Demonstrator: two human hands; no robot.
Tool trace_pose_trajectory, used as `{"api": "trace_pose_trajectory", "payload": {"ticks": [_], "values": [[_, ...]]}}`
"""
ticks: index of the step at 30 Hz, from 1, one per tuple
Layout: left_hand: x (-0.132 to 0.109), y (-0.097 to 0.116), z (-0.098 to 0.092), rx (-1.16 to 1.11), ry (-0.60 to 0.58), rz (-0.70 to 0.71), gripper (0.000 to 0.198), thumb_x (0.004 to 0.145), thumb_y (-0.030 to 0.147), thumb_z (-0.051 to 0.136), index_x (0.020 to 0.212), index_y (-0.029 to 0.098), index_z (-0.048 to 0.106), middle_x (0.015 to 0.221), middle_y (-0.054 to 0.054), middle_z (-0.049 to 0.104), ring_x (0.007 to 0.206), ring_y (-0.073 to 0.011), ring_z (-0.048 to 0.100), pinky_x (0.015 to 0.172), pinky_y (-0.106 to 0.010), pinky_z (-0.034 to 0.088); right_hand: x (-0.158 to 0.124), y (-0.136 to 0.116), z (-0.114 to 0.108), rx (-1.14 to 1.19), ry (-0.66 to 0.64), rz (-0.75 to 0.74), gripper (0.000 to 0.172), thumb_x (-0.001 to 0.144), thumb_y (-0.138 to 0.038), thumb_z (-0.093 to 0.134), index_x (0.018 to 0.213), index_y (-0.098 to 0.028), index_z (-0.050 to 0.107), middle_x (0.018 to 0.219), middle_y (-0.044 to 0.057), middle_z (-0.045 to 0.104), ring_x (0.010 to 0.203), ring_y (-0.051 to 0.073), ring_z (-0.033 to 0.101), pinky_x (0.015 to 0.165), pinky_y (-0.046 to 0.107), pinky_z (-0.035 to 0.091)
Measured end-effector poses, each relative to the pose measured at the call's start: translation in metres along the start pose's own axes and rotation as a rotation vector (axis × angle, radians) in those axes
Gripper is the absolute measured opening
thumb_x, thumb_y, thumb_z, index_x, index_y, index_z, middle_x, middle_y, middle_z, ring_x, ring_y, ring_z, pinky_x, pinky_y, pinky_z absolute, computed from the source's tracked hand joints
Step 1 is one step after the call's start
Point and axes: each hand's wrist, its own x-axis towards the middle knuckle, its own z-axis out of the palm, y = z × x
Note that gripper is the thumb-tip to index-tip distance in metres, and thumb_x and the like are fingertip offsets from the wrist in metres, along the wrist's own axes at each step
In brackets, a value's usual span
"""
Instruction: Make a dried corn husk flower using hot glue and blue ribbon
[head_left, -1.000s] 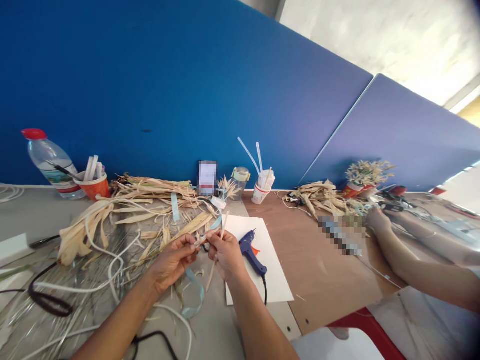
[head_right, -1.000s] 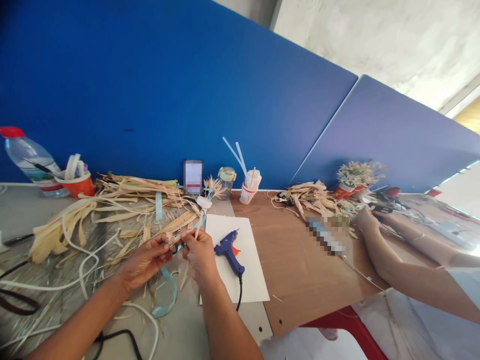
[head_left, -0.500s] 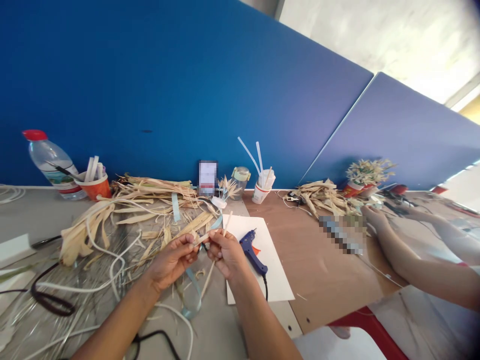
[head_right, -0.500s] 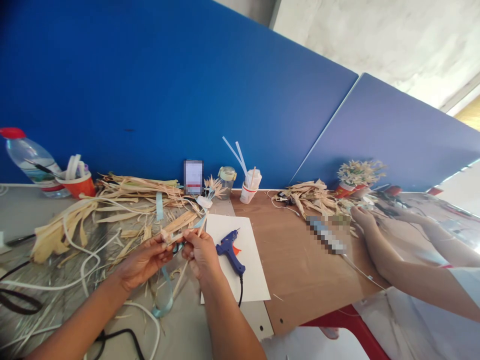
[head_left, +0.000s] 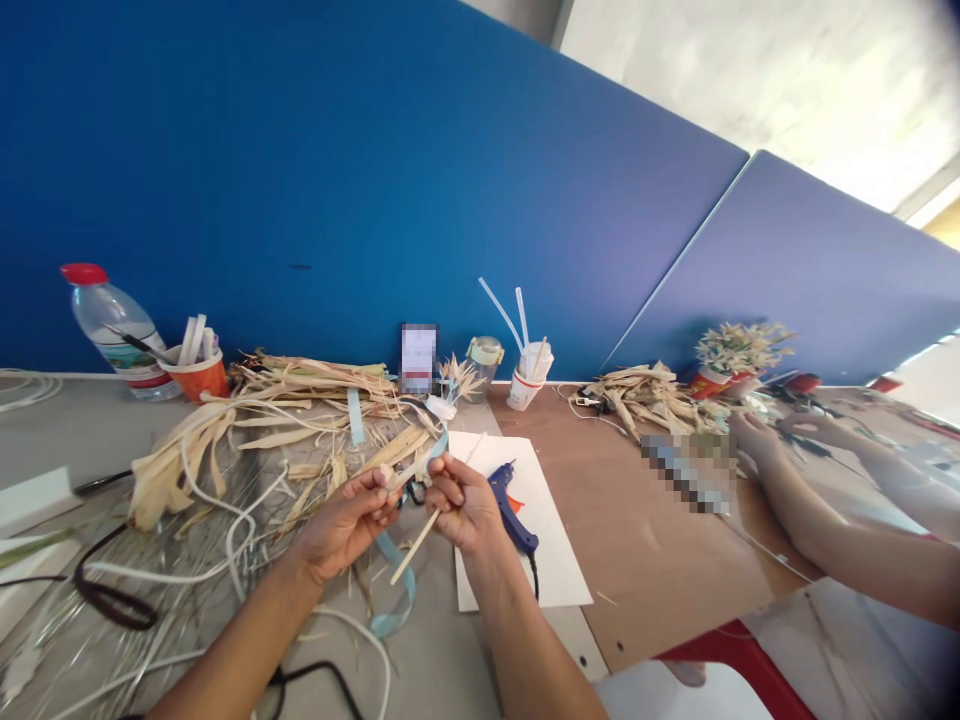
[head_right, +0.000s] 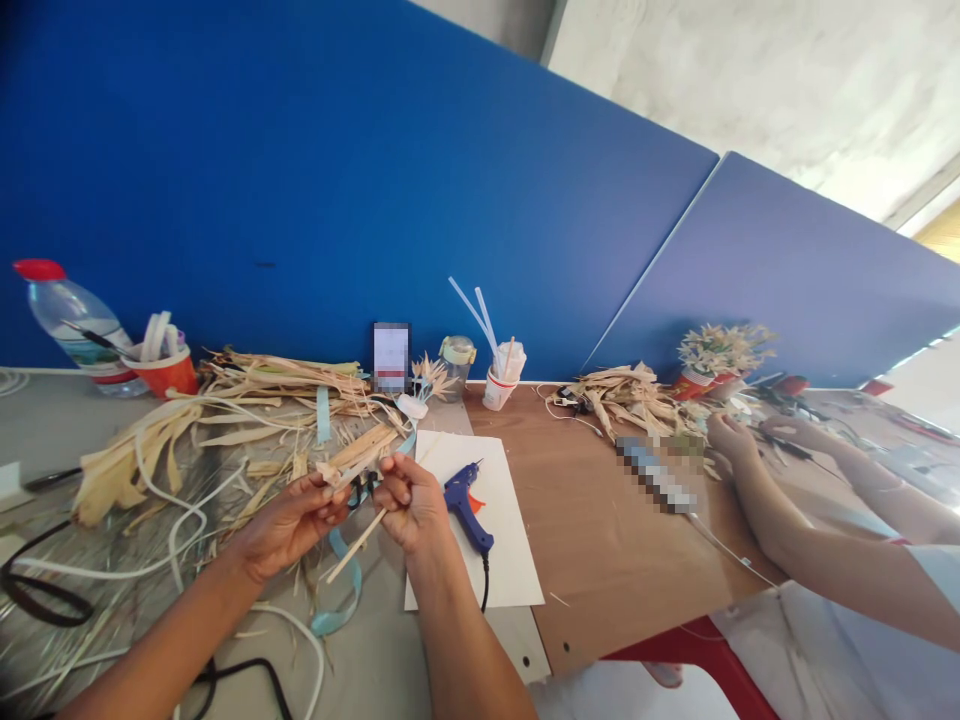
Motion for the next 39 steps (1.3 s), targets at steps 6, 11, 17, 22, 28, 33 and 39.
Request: {"api": "trace_pose_trajectory", "payload": {"ticks": [6,11,17,22,28,33,39], "values": [[0.0,0.006,-0.001,-0.028,0.002,0.029,0.019,0.064,0.011,0.075,0.067,0.014,0.056,0.058,0.001,0.053,0.05,-0.0059,0.041,0.052,-0.019,0.038,-0.008,-0.009,0.005,-0.08,-0.03,-0.065,0.025,0.073,-0.041,0.06,0.074,-0.016,0.062,0.066,0.001,0.056,0.046,0.008,0.04,0.045,0.022,0.035],[0.0,0.007,-0.004,-0.053,0.03,0.059,0.017,0.065,0.008,0.074,0.068,0.013,0.058,0.06,0.0,0.055,0.051,-0.0055,0.042,0.052,-0.018,0.039,-0.009,0.003,0.006,-0.192,-0.023,-0.088,0.027,0.059,-0.026,0.067,0.083,-0.014,0.067,0.068,0.0,0.059,0.05,0.008,0.047,0.048,0.022,0.036],[0.001,0.006,-0.006,-0.068,0.043,0.089,0.016,0.066,0.008,0.073,0.069,0.013,0.058,0.063,-0.001,0.056,0.051,-0.0048,0.042,0.052,-0.018,0.04,0.001,0.012,-0.01,-0.545,0.018,-0.088,0.03,0.061,-0.021,0.066,0.089,-0.013,0.066,0.047,-0.006,0.051,0.043,0.009,0.045,0.045,0.02,0.031],[0.002,0.008,-0.008,-0.099,0.047,0.095,0.016,0.065,0.008,0.074,0.068,0.013,0.058,0.067,-0.003,0.059,0.051,-0.0044,0.043,0.052,-0.018,0.04,0.007,0.019,-0.015,-0.996,0.16,-0.296,0.024,0.066,-0.016,0.064,0.089,-0.018,0.063,0.049,-0.007,0.052,0.043,0.011,0.048,0.044,0.021,0.032],[0.001,0.008,-0.011,-0.097,0.025,0.085,0.016,0.064,0.008,0.075,0.068,0.013,0.06,0.072,-0.004,0.062,0.054,-0.006,0.048,0.053,-0.019,0.043,0.001,0.023,0.002,-1.756,0.33,-0.342,0.027,0.076,-0.015,0.058,0.102,-0.015,0.064,0.075,0.008,0.068,0.074,0.022,0.064,0.065,0.029,0.041],[0.002,0.008,-0.014,-0.104,-0.013,0.089,0.016,0.065,0.009,0.076,0.071,0.014,0.063,0.072,-0.003,0.062,0.056,-0.0072,0.051,0.055,-0.02,0.045,-0.012,0.016,0.006,-1.922,0.37,-0.393,0.03,0.082,-0.028,0.055,0.107,-0.014,0.064,0.103,0.016,0.067,0.087,0.026,0.065,0.073,0.032,0.044],[0.002,0.007,-0.014,-0.124,-0.032,0.066,0.016,0.063,0.008,0.077,0.071,0.013,0.064,0.068,-0.003,0.062,0.055,-0.0071,0.051,0.054,-0.019,0.044,-0.048,-0.033,-0.023,-1.945,0.51,-0.476,0.027,0.085,-0.026,0.05,0.103,-0.013,0.066,0.101,0.015,0.066,0.089,0.025,0.063,0.078,0.032,0.043]]}}
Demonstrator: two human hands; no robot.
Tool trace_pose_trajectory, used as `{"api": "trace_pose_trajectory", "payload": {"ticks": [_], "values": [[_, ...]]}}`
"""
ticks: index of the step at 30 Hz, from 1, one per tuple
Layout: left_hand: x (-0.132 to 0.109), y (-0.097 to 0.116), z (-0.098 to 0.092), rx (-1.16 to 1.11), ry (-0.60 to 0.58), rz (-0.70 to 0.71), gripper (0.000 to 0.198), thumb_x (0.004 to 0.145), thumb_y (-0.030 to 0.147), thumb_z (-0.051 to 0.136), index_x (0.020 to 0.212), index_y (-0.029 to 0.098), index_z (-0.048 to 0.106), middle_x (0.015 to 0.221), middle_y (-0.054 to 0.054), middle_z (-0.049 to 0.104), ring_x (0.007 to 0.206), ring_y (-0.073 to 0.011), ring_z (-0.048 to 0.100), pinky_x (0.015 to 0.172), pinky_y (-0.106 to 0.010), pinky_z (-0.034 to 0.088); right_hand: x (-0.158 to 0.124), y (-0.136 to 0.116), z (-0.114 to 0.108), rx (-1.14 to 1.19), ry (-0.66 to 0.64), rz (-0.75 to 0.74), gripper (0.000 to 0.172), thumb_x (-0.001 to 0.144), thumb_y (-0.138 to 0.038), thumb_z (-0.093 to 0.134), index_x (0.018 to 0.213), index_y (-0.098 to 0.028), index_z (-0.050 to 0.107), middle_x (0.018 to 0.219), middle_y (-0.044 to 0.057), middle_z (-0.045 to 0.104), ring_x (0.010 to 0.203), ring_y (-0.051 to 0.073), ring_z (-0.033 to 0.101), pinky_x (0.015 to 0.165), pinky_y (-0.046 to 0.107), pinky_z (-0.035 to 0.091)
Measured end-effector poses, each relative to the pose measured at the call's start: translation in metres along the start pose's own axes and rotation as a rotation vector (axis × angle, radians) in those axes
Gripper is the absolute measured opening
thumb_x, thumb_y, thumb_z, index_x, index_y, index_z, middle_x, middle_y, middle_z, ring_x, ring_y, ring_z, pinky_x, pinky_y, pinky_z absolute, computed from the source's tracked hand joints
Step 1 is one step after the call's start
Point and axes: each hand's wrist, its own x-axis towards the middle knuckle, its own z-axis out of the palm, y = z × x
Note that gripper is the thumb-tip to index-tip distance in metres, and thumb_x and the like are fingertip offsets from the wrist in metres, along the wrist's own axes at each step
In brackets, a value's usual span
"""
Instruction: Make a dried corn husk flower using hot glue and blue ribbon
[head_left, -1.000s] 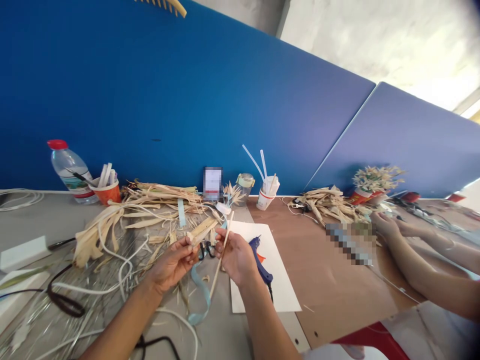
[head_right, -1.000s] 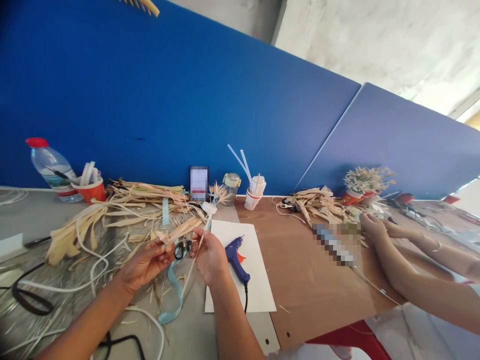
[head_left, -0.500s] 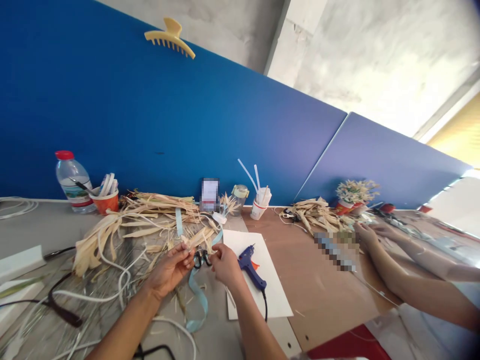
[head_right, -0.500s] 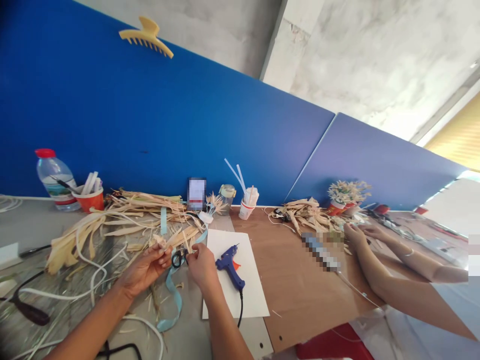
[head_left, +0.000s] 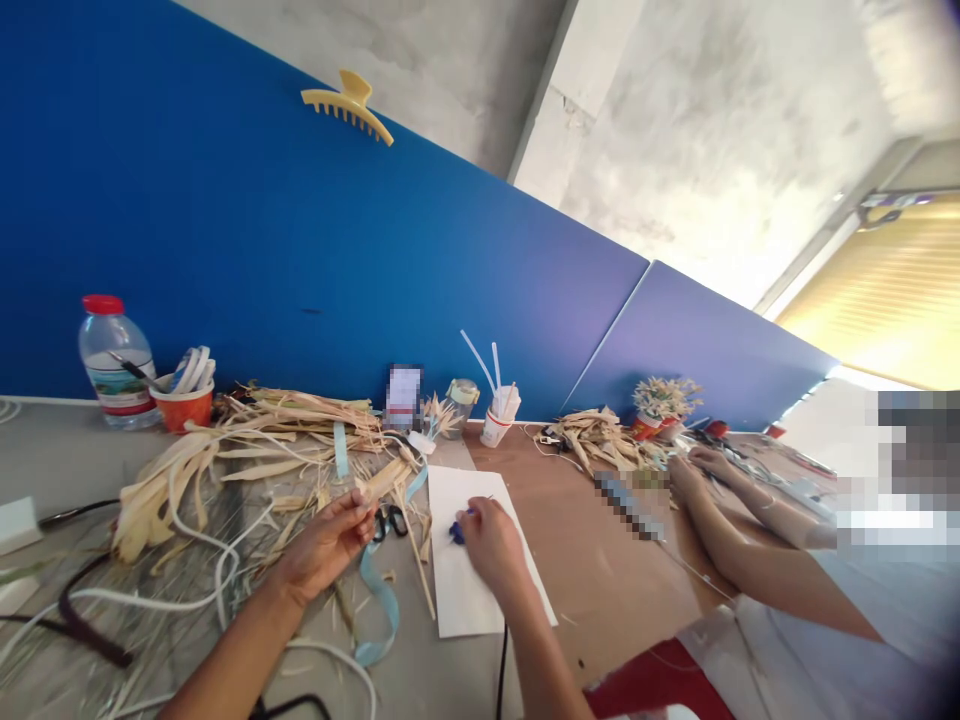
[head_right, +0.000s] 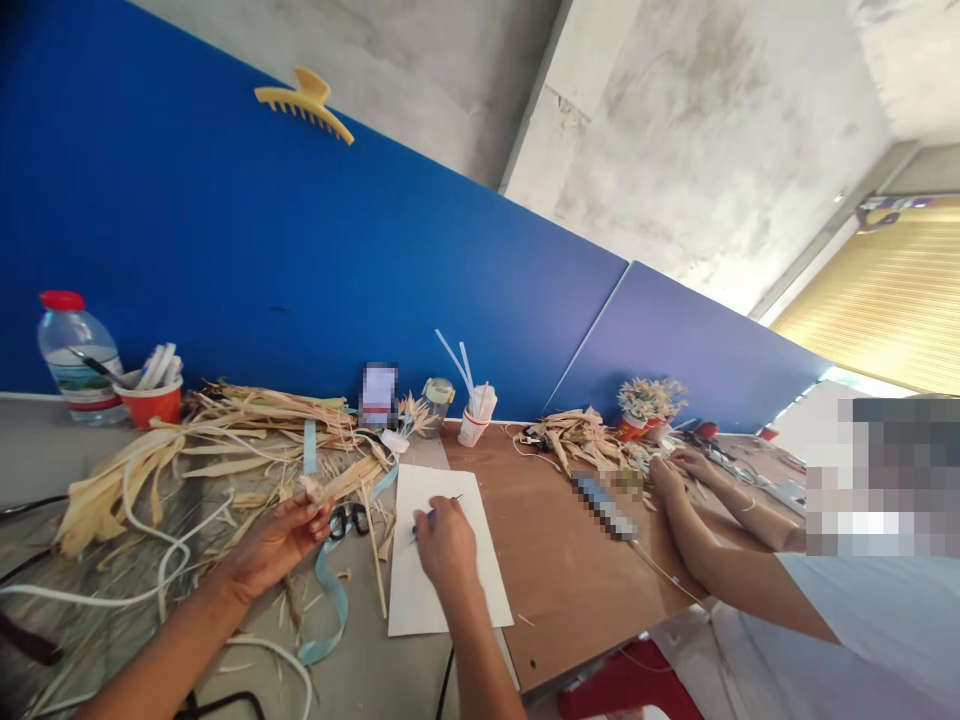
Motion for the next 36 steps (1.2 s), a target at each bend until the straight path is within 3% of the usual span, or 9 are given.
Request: {"api": "trace_pose_trajectory", "payload": {"ticks": [5,9,15,18,21,24,27,32,36], "values": [[0.0,-0.001,0.003,-0.006,-0.03,-0.005,0.018,0.062,0.009,0.079,0.069,0.013,0.063,0.067,-0.003,0.062,0.053,-0.0072,0.051,0.053,-0.019,0.044,0.001,0.036,-0.011,-0.236,-0.129,0.149,0.04,0.084,-0.039,0.05,0.11,-0.012,0.061,0.112,0.018,0.061,0.097,0.028,0.063,0.077,0.033,0.045],[0.0,-0.001,0.0,-0.004,-0.03,0.015,0.016,0.064,0.01,0.078,0.07,0.013,0.064,0.068,-0.003,0.062,0.053,-0.0072,0.05,0.054,-0.02,0.044,0.0,0.038,0.002,-0.362,-0.223,0.128,0.039,0.079,-0.043,0.056,0.105,-0.014,0.063,0.11,0.018,0.059,0.097,0.029,0.063,0.077,0.035,0.046],[0.001,-0.002,-0.005,-0.013,-0.029,0.018,0.014,0.065,0.009,0.077,0.07,0.013,0.064,0.07,-0.003,0.062,0.053,-0.0066,0.05,0.055,-0.02,0.044,0.007,0.039,0.011,-0.353,-0.195,0.067,0.032,0.075,-0.032,0.058,0.099,-0.013,0.066,0.112,0.019,0.056,0.1,0.031,0.06,0.078,0.037,0.046],[0.001,-0.001,-0.004,-0.028,-0.02,0.022,0.015,0.064,0.008,0.077,0.07,0.013,0.064,0.071,-0.003,0.062,0.054,-0.0065,0.05,0.055,-0.02,0.044,0.012,0.048,0.006,-0.168,-0.139,0.064,0.03,0.074,-0.024,0.055,0.098,-0.011,0.066,0.111,0.017,0.056,0.089,0.026,0.062,0.078,0.035,0.046],[0.001,0.0,-0.003,-0.04,-0.015,0.018,0.015,0.064,0.008,0.077,0.068,0.013,0.063,0.069,-0.003,0.061,0.053,-0.0066,0.049,0.053,-0.019,0.043,0.01,0.052,-0.01,0.293,-0.053,0.079,0.032,0.074,-0.033,0.056,0.097,-0.012,0.064,0.099,0.013,0.059,0.079,0.021,0.06,0.071,0.032,0.046],[0.001,0.001,-0.002,-0.046,-0.011,0.017,0.015,0.066,0.006,0.075,0.069,0.013,0.063,0.069,-0.002,0.06,0.054,-0.0069,0.049,0.054,-0.02,0.043,0.002,0.04,-0.031,0.975,-0.148,0.033,0.043,0.077,-0.052,0.053,0.098,-0.015,0.06,0.075,0.006,0.059,0.058,0.015,0.051,0.055,0.028,0.039],[0.001,0.002,-0.003,-0.049,-0.011,0.032,0.014,0.067,0.006,0.074,0.067,0.013,0.061,0.069,-0.002,0.059,0.054,-0.0071,0.049,0.054,-0.02,0.043,-0.007,0.015,-0.041,1.351,-0.331,-0.129,0.049,0.073,-0.055,0.06,0.1,-0.014,0.06,0.054,-0.002,0.049,0.049,0.011,0.04,0.049,0.025,0.029],[0.0,0.003,-0.006,-0.048,0.024,0.058,0.014,0.068,0.007,0.073,0.069,0.014,0.061,0.068,-0.001,0.058,0.055,-0.0073,0.049,0.054,-0.02,0.043,-0.007,-0.023,-0.017,1.278,-0.59,-0.177,0.04,0.062,-0.034,0.074,0.094,-0.015,0.06,0.048,-0.006,0.047,0.044,0.007,0.034,0.047,0.023,0.024],[-0.001,0.004,-0.007,-0.037,0.041,0.08,0.013,0.07,0.006,0.071,0.07,0.014,0.061,0.069,-0.001,0.058,0.056,-0.0073,0.049,0.056,-0.02,0.043,-0.003,-0.03,0.012,1.068,-0.599,-0.161,0.037,0.066,-0.039,0.071,0.092,-0.015,0.063,0.055,-0.003,0.052,0.051,0.01,0.044,0.053,0.025,0.035]]}}
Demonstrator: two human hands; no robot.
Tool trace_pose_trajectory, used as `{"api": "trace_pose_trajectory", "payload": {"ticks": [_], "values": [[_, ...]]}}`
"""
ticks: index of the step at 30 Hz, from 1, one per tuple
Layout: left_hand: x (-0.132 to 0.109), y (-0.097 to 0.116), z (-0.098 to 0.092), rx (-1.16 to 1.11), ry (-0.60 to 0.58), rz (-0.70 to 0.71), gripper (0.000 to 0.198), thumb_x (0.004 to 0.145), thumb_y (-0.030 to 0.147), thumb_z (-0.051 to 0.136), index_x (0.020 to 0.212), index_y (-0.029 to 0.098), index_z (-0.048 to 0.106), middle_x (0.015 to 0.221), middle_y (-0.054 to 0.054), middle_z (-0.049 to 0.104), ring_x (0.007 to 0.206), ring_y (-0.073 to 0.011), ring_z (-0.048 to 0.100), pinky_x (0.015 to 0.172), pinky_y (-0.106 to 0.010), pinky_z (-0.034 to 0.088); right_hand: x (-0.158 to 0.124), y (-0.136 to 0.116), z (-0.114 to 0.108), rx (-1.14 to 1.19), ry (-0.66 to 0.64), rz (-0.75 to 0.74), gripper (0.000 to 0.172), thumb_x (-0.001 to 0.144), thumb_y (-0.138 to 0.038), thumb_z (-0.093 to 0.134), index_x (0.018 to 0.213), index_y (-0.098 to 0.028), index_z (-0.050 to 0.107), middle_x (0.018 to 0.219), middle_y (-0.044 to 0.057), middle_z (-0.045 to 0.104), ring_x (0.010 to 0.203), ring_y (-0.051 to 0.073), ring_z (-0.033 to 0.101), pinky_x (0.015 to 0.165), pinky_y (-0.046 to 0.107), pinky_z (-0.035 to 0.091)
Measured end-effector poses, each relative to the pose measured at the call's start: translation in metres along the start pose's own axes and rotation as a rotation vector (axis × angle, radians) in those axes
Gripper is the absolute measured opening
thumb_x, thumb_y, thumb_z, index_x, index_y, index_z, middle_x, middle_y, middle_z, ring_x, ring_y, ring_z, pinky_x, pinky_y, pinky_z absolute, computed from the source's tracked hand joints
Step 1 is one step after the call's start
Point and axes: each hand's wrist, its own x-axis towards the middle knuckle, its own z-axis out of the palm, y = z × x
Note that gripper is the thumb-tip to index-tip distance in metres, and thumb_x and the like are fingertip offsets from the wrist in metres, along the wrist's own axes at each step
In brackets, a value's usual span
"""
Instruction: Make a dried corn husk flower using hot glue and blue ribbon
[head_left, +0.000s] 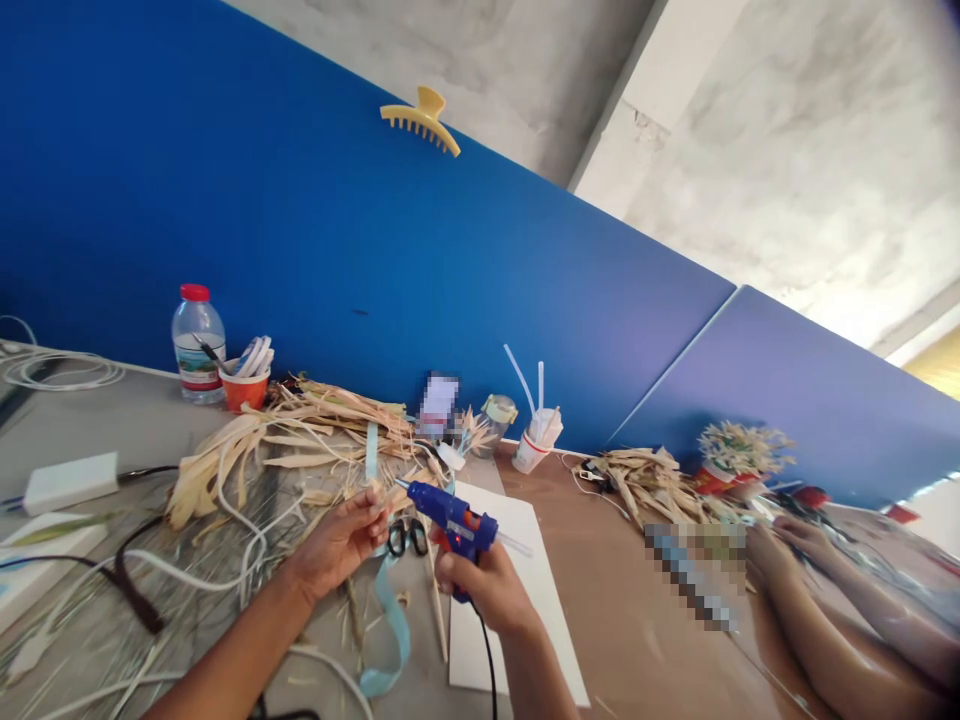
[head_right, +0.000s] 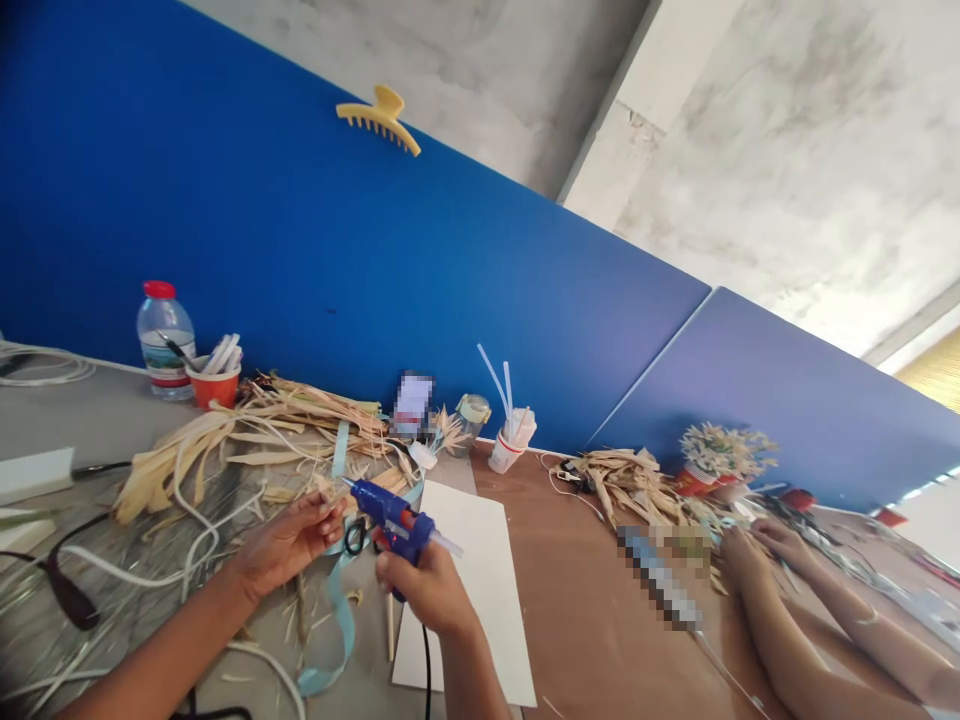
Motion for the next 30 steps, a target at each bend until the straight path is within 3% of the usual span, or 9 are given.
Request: {"api": "trace_pose_trajectory", "payload": {"ticks": [7,12,30], "values": [[0.001,0.0,-0.001,-0.013,-0.03,0.014,0.012,0.072,0.006,0.069,0.069,0.013,0.061,0.069,-0.001,0.055,0.056,-0.0069,0.048,0.057,-0.021,0.043,-0.004,0.023,-0.008,-0.265,0.046,-0.071,0.048,0.077,-0.058,0.059,0.101,-0.017,0.066,0.091,0.009,0.062,0.079,0.02,0.055,0.067,0.031,0.045],[0.001,-0.001,-0.002,-0.011,-0.032,0.015,0.011,0.073,0.005,0.069,0.071,0.013,0.062,0.07,-0.001,0.056,0.056,-0.007,0.048,0.057,-0.021,0.042,-0.005,0.02,-0.011,-0.303,0.038,-0.037,0.053,0.077,-0.062,0.056,0.1,-0.016,0.066,0.088,0.008,0.061,0.072,0.018,0.053,0.066,0.031,0.045],[0.002,-0.001,-0.002,-0.028,-0.003,0.02,0.011,0.074,0.003,0.067,0.07,0.014,0.063,0.058,0.0,0.055,0.055,-0.009,0.051,0.058,-0.023,0.044,-0.003,0.013,-0.001,-0.342,-0.041,-0.118,0.029,0.082,-0.044,0.055,0.087,-0.016,0.062,0.074,0.001,0.052,0.064,0.013,0.045,0.06,0.025,0.039]]}}
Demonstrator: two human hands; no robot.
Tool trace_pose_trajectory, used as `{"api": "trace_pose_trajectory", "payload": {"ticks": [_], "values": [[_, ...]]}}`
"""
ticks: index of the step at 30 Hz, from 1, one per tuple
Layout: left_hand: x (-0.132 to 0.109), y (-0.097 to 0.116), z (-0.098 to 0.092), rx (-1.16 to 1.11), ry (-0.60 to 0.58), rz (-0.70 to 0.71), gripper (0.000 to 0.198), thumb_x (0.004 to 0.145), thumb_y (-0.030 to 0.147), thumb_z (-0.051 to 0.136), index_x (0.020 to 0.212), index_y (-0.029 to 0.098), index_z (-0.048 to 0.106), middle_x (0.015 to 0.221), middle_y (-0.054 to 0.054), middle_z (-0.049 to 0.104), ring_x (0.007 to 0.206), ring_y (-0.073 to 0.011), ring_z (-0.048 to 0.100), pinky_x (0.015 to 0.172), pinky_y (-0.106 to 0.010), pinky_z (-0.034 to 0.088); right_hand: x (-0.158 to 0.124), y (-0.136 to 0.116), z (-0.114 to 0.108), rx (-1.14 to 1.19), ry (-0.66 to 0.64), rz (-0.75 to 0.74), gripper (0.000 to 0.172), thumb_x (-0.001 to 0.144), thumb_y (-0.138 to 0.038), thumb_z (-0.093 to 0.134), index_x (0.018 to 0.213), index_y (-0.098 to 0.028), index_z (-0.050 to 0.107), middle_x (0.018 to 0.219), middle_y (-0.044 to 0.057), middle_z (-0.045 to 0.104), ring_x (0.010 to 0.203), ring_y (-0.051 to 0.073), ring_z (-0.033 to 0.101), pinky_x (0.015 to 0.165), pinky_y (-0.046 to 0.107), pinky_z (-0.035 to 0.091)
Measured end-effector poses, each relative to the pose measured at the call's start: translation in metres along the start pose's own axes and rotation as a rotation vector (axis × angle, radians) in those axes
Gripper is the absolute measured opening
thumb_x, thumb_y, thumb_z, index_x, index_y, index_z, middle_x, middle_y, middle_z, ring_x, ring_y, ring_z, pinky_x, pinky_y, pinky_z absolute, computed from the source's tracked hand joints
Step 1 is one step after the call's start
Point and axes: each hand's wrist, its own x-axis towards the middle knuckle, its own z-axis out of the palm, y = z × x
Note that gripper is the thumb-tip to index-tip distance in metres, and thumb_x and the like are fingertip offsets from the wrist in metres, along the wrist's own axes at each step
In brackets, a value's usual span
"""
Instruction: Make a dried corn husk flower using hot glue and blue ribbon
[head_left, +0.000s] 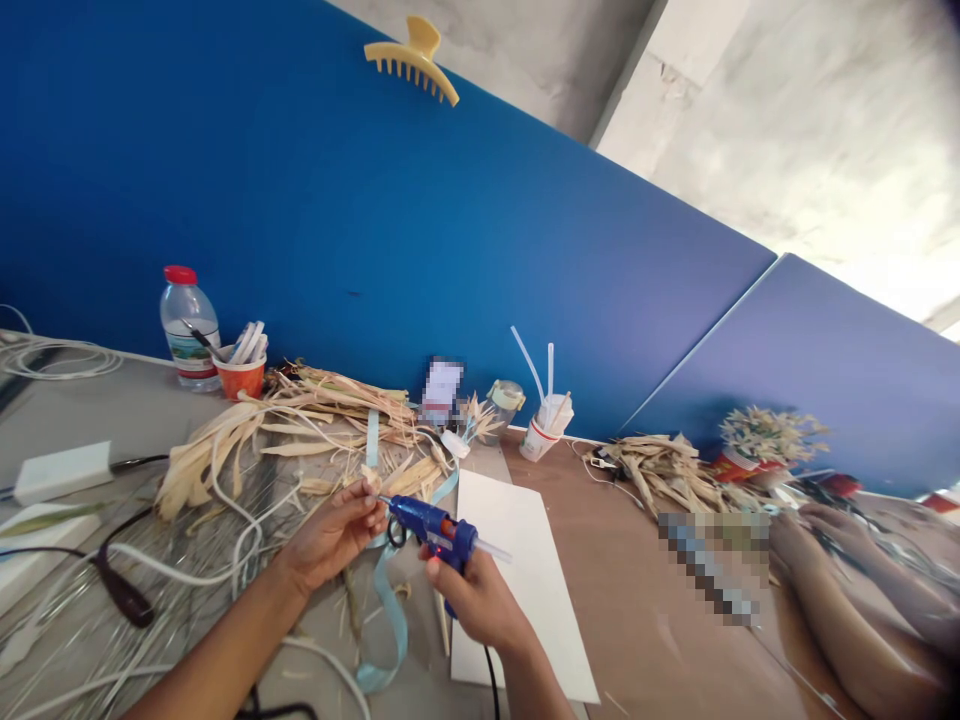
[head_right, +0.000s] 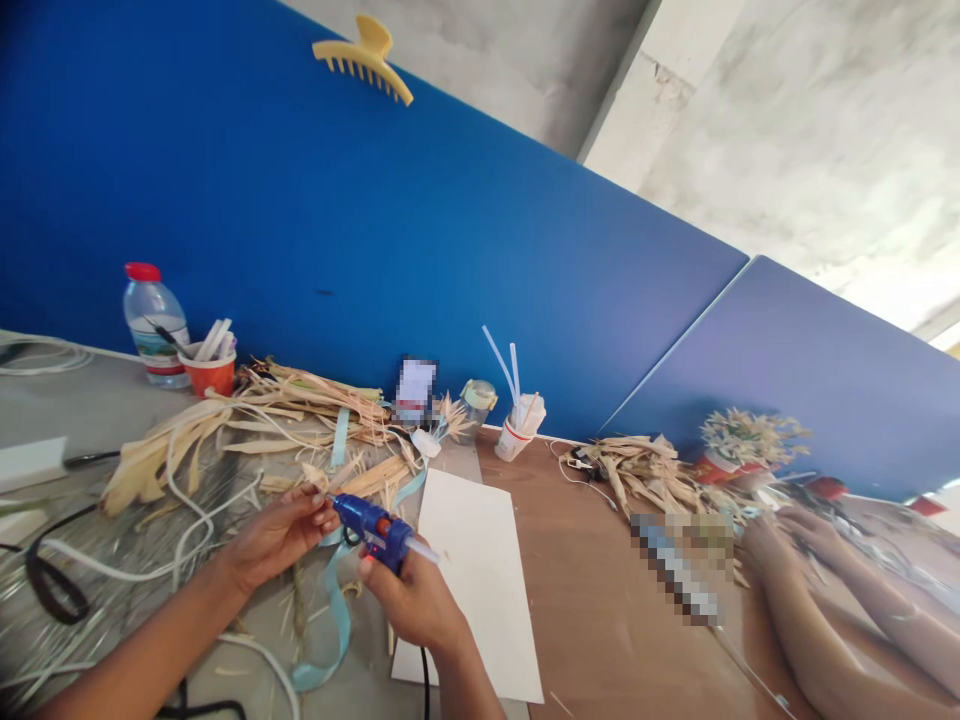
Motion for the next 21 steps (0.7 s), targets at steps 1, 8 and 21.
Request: {"api": "trace_pose_trajectory", "payload": {"ticks": [1,8,21], "values": [[0.0003,-0.0002,-0.0004,-0.002,-0.001,-0.001,0.012,0.074,0.003,0.067,0.07,0.014,0.063,0.058,0.0,0.055,0.055,-0.0089,0.051,0.058,-0.023,0.044,0.0002,-0.0006,0.0003,0.002,0.007,0.001,0.028,0.082,-0.043,0.056,0.087,-0.016,0.062,0.073,0.001,0.052,0.063,0.013,0.045,0.06,0.025,0.039],[0.0005,-0.0006,-0.0003,0.004,0.005,-0.016,0.011,0.073,0.003,0.067,0.071,0.013,0.064,0.064,-0.001,0.058,0.055,-0.0083,0.05,0.057,-0.023,0.044,0.0016,-0.0026,0.0012,0.017,0.021,-0.01,0.026,0.082,-0.043,0.056,0.083,-0.017,0.061,0.073,0.001,0.052,0.064,0.013,0.045,0.058,0.024,0.038],[-0.0003,0.0009,0.0011,-0.011,0.035,-0.009,0.014,0.07,0.004,0.07,0.067,0.014,0.062,0.061,-0.001,0.058,0.054,-0.009,0.051,0.057,-0.024,0.045,0.0017,-0.004,0.001,0.005,0.016,-0.014,0.022,0.082,-0.038,0.055,0.083,-0.016,0.06,0.07,0.0,0.05,0.062,0.012,0.043,0.056,0.022,0.037]]}}
